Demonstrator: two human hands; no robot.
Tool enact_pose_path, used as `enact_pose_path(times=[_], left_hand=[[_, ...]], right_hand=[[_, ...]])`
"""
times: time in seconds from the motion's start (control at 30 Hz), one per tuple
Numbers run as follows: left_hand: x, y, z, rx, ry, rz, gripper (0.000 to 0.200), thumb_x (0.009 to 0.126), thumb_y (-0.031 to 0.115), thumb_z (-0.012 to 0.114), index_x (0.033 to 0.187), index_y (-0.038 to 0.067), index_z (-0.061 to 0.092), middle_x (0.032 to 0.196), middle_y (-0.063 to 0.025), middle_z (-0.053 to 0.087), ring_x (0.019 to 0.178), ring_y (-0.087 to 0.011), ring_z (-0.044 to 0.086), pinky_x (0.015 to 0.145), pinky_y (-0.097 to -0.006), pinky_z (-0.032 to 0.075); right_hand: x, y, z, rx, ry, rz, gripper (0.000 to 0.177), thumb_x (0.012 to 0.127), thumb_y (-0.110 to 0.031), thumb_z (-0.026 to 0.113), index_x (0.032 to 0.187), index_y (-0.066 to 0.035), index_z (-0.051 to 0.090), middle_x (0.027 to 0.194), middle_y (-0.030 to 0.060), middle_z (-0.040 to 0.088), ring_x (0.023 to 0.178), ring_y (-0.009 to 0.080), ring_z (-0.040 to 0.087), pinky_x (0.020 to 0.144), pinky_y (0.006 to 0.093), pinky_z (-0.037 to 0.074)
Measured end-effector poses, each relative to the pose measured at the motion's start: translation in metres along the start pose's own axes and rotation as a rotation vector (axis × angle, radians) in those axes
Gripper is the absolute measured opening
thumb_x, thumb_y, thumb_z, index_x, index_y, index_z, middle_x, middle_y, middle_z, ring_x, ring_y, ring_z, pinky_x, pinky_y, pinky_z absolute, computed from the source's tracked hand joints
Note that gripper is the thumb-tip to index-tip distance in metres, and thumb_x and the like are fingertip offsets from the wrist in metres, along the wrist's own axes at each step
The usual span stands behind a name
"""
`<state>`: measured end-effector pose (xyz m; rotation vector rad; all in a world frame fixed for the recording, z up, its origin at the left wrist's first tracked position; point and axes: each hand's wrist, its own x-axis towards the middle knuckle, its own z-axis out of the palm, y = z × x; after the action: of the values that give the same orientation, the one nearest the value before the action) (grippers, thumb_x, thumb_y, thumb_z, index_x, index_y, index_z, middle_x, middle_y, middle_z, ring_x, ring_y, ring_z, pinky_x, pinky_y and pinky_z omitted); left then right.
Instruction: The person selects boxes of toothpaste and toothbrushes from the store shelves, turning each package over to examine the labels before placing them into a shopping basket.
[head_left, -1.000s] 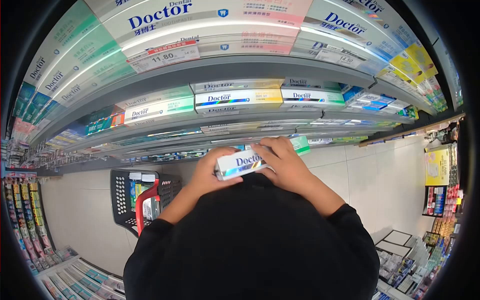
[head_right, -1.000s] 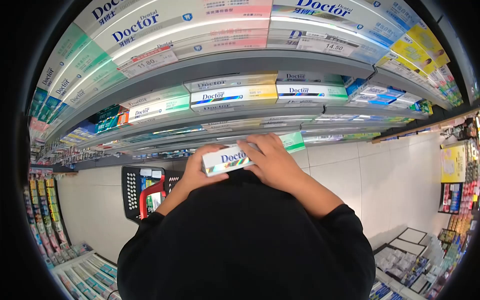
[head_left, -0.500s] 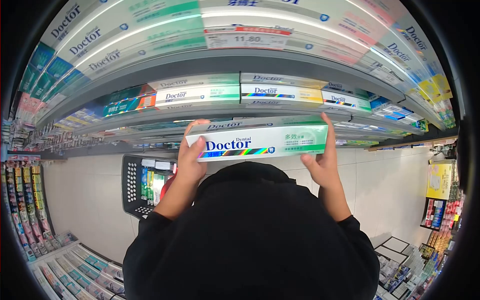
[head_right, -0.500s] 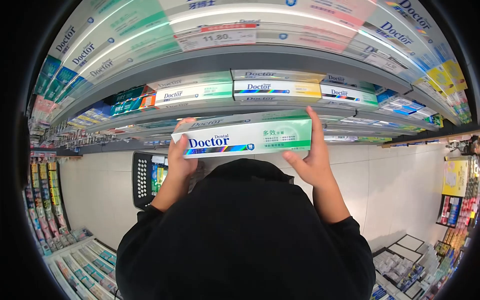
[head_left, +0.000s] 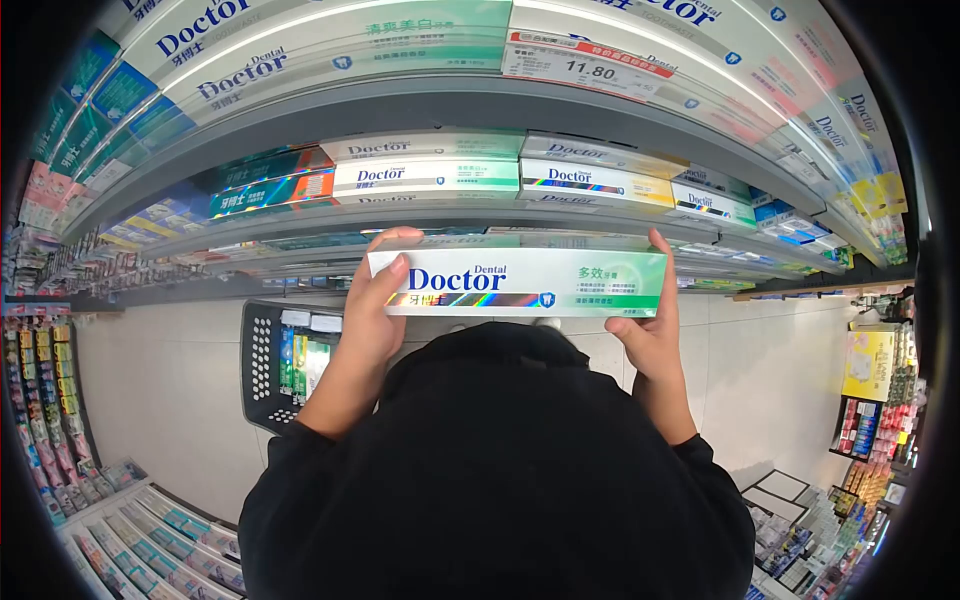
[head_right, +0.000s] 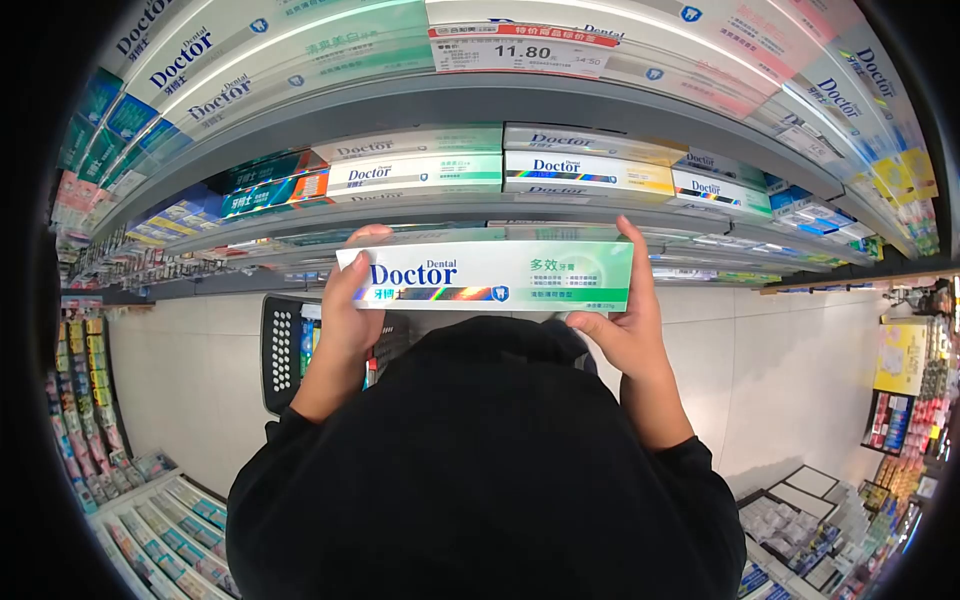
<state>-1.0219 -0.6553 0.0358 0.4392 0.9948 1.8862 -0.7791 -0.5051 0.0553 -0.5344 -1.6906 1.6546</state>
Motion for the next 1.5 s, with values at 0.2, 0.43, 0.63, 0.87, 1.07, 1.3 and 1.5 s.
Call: enact_pose_path(times=[0.2, 0.43, 0.63, 0.87, 1.07, 1.3, 1.5], left_hand=[[-0.001, 0.000, 0.008, -0.019, 0.022, 0.068, 0.036, 0.084, 0.022, 0.054, 0.113, 0.003, 0.049, 0.104, -0.0107, 0.053, 0.097, -0.0192, 0.052, 0.087, -0.0312, 0.041], [0.001, -0.006, 0.003, 0.036, 0.039, 0.052, 0.037, 0.085, 0.025, 0.054, 0.113, 0.001, 0.049, 0.104, -0.0098, 0.053, 0.098, -0.0173, 0.052, 0.086, -0.0298, 0.040], [0.001, -0.005, 0.003, 0.019, 0.038, 0.048, 0.038, 0.085, 0.026, 0.054, 0.114, 0.001, 0.049, 0.104, -0.0088, 0.054, 0.098, -0.0171, 0.052, 0.086, -0.0292, 0.040], [-0.001, 0.001, -0.004, 0.082, -0.028, 0.026, 0.049, 0.085, 0.030, 0.054, 0.122, 0.000, 0.042, 0.107, -0.0094, 0.053, 0.099, -0.0176, 0.052, 0.087, -0.0298, 0.040], [-0.005, 0.017, -0.001, 0.159, -0.213, 0.024, 0.068, 0.080, 0.026, 0.060, 0.135, 0.003, 0.027, 0.125, -0.0150, 0.044, 0.109, -0.0197, 0.048, 0.087, -0.0310, 0.041], [-0.013, 0.018, 0.007, 0.276, -0.173, 0.098, 0.091, 0.062, 0.016, 0.077, 0.136, 0.002, 0.026, 0.131, -0.0184, 0.039, 0.112, -0.0229, 0.048, 0.096, -0.0348, 0.036], [-0.020, 0.023, -0.003, 0.250, -0.162, 0.048, 0.067, 0.068, 0.006, 0.072, 0.126, -0.002, 0.041, 0.114, -0.0116, 0.054, 0.108, -0.0195, 0.051, 0.095, -0.0334, 0.036]], right_hand=[[0.009, -0.005, -0.001, 0.054, -0.019, 0.023, 0.099, 0.066, -0.022, 0.080, 0.140, -0.004, 0.017, 0.114, 0.0090, 0.051, 0.107, 0.0178, 0.050, 0.091, 0.0307, 0.040], [0.008, 0.002, -0.006, 0.154, -0.028, 0.041, 0.097, 0.065, -0.019, 0.081, 0.140, -0.006, 0.019, 0.118, 0.0073, 0.048, 0.109, 0.0176, 0.049, 0.090, 0.0299, 0.041], [0.006, 0.004, -0.008, 0.168, -0.037, 0.051, 0.097, 0.065, -0.017, 0.081, 0.139, -0.006, 0.020, 0.118, 0.0060, 0.048, 0.109, 0.0168, 0.048, 0.091, 0.0294, 0.040], [0.008, 0.010, -0.005, -0.106, -0.006, -0.148, 0.091, 0.067, -0.029, 0.078, 0.138, -0.006, 0.025, 0.135, 0.0124, 0.035, 0.118, 0.0203, 0.041, 0.095, 0.0313, 0.037], [0.003, 0.011, -0.003, -0.091, 0.046, -0.097, 0.087, 0.073, -0.038, 0.072, 0.137, -0.001, 0.025, 0.141, 0.0134, 0.028, 0.124, 0.0223, 0.037, 0.100, 0.0336, 0.033], [-0.004, 0.018, 0.003, 0.014, 0.137, -0.053, 0.083, 0.077, -0.041, 0.068, 0.135, 0.001, 0.027, 0.135, 0.0113, 0.036, 0.121, 0.0204, 0.039, 0.099, 0.0333, 0.033], [-0.001, 0.023, 0.003, -0.022, 0.154, 0.039, 0.074, 0.080, -0.050, 0.060, 0.128, 0.002, 0.038, 0.124, 0.0106, 0.044, 0.114, 0.0185, 0.042, 0.097, 0.0323, 0.032]])
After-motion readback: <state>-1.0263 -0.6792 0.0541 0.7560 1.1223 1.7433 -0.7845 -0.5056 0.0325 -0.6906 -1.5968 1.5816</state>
